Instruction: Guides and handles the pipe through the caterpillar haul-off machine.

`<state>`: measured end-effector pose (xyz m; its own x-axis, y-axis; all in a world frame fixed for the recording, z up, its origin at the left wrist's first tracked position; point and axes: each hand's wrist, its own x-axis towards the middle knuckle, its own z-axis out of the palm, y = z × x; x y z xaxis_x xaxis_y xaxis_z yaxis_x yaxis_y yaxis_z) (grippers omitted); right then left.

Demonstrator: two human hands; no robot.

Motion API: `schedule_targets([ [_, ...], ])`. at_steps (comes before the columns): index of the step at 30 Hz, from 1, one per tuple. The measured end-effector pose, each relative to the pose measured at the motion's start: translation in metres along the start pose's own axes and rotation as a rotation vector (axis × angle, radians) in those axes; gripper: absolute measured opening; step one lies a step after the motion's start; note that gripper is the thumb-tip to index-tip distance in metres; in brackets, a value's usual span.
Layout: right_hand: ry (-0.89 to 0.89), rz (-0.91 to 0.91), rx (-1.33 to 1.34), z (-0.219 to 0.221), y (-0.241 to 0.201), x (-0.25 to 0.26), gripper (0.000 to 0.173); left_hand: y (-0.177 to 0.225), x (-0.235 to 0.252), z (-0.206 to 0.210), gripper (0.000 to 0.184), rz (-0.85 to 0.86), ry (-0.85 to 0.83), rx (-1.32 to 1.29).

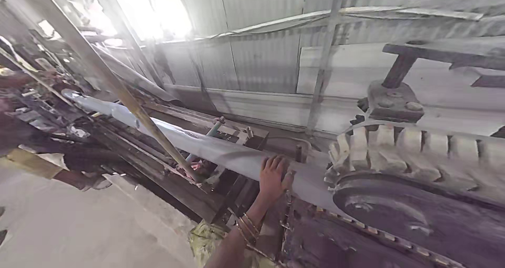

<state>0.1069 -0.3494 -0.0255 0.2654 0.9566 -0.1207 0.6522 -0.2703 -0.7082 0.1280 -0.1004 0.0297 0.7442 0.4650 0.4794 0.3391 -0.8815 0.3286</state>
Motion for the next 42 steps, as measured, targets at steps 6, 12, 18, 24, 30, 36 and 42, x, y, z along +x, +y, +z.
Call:
schedule_targets([
  [6, -0.033, 0.093, 0.001, -0.018, -0.015, 0.003, 0.044, 0.001, -0.002, 0.002, 0.045, -0.004, 0.007, -0.017],
  [12, 0.325, 0.005, -0.094, -0.046, -0.034, 0.022, 0.052, 0.007, -0.001, 0.002, 0.045, -0.001, 0.004, -0.010],
  [18, 0.483, 0.008, -0.152, -0.060, -0.020, 0.052, 0.065, 0.008, -0.002, 0.007, 0.042, 0.057, 0.065, -0.003],
  [24, 0.349, 0.018, -0.131, -0.079, -0.032, 0.065, 0.066, 0.011, -0.002, 0.008, 0.045, 0.034, 0.040, 0.003],
  [30, -0.014, 0.251, -0.170, -0.082, -0.047, 0.075, 0.076, 0.017, -0.001, 0.008, 0.038, 0.030, 0.057, 0.045],
  [36, -0.006, 0.271, -0.177, -0.080, -0.032, 0.070, 0.077, 0.016, -0.001, 0.014, 0.038, 0.042, 0.078, 0.020],
  [42, -0.116, 0.363, -0.220, -0.082, -0.041, 0.071, 0.071, 0.028, 0.003, -0.006, 0.036, -0.063, -0.070, -0.136],
])
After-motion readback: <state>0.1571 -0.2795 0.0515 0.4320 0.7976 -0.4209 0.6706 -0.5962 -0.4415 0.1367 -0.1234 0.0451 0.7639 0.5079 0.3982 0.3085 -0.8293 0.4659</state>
